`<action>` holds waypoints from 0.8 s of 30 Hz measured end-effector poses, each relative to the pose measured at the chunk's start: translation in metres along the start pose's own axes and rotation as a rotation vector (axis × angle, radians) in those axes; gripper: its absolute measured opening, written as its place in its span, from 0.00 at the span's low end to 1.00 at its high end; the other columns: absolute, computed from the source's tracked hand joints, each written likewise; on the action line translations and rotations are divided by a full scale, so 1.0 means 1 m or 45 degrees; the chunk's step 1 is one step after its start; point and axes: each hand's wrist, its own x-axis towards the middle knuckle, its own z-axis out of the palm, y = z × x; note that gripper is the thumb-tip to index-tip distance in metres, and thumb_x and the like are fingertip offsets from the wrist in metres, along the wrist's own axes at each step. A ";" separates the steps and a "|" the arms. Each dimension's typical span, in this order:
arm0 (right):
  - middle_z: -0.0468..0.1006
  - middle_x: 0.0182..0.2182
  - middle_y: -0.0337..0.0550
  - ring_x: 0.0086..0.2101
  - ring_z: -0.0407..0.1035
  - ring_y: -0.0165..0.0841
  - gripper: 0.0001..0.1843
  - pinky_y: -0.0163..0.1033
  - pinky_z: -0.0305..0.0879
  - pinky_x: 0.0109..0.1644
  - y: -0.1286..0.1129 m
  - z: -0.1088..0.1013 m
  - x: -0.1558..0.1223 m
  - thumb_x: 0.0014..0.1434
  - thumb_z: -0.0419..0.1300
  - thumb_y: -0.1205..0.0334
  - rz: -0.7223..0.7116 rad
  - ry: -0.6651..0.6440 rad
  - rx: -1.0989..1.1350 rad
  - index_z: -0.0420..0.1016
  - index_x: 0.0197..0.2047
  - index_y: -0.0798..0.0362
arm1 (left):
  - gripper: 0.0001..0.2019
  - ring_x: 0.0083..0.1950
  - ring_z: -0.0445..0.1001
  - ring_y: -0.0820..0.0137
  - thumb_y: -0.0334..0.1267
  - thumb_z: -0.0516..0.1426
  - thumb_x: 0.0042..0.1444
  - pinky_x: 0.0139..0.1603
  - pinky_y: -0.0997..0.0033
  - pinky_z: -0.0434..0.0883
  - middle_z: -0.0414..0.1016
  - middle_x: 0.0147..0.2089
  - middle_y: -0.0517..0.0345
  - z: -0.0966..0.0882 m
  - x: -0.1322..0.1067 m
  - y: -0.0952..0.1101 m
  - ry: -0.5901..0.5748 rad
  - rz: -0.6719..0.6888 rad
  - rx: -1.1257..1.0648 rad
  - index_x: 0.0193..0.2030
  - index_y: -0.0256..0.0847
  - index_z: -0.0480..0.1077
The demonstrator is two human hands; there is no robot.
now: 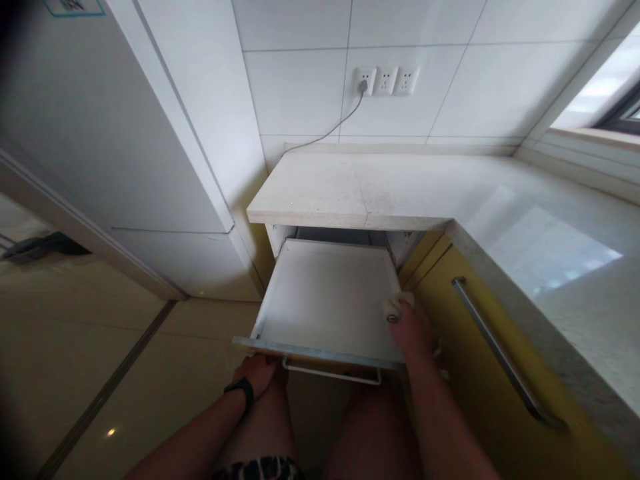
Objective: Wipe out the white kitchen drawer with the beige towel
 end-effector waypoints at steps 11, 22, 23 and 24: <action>0.72 0.52 0.46 0.49 0.67 0.42 0.36 0.42 0.61 0.49 -0.265 -0.003 -0.049 0.57 0.60 0.55 -0.703 -0.123 0.356 0.56 0.68 0.40 | 0.26 0.53 0.72 0.48 0.54 0.42 0.65 0.50 0.46 0.68 0.76 0.50 0.46 -0.017 -0.016 0.007 0.006 0.072 0.010 0.46 0.44 0.78; 0.65 0.58 0.52 0.53 0.63 0.55 0.33 0.62 0.64 0.48 -0.364 0.026 -0.084 0.56 0.59 0.59 -1.454 -0.280 0.058 0.64 0.65 0.37 | 0.24 0.66 0.59 0.44 0.44 0.51 0.56 0.68 0.34 0.45 0.66 0.63 0.41 -0.029 -0.064 0.039 -0.016 0.388 0.105 0.56 0.39 0.74; 0.66 0.57 0.52 0.53 0.64 0.54 0.32 0.62 0.65 0.48 -0.360 0.025 -0.084 0.56 0.58 0.58 -1.481 -0.304 0.071 0.64 0.65 0.37 | 0.24 0.67 0.58 0.43 0.43 0.52 0.54 0.70 0.35 0.40 0.65 0.63 0.41 -0.029 -0.072 0.048 -0.106 0.369 0.008 0.56 0.40 0.74; 0.67 0.56 0.52 0.52 0.65 0.53 0.32 0.61 0.65 0.48 -0.356 0.023 -0.084 0.56 0.58 0.57 -1.512 -0.341 0.083 0.65 0.65 0.37 | 0.23 0.67 0.58 0.43 0.43 0.53 0.55 0.70 0.36 0.41 0.67 0.62 0.40 -0.029 -0.082 0.058 -0.257 0.378 -0.134 0.55 0.41 0.75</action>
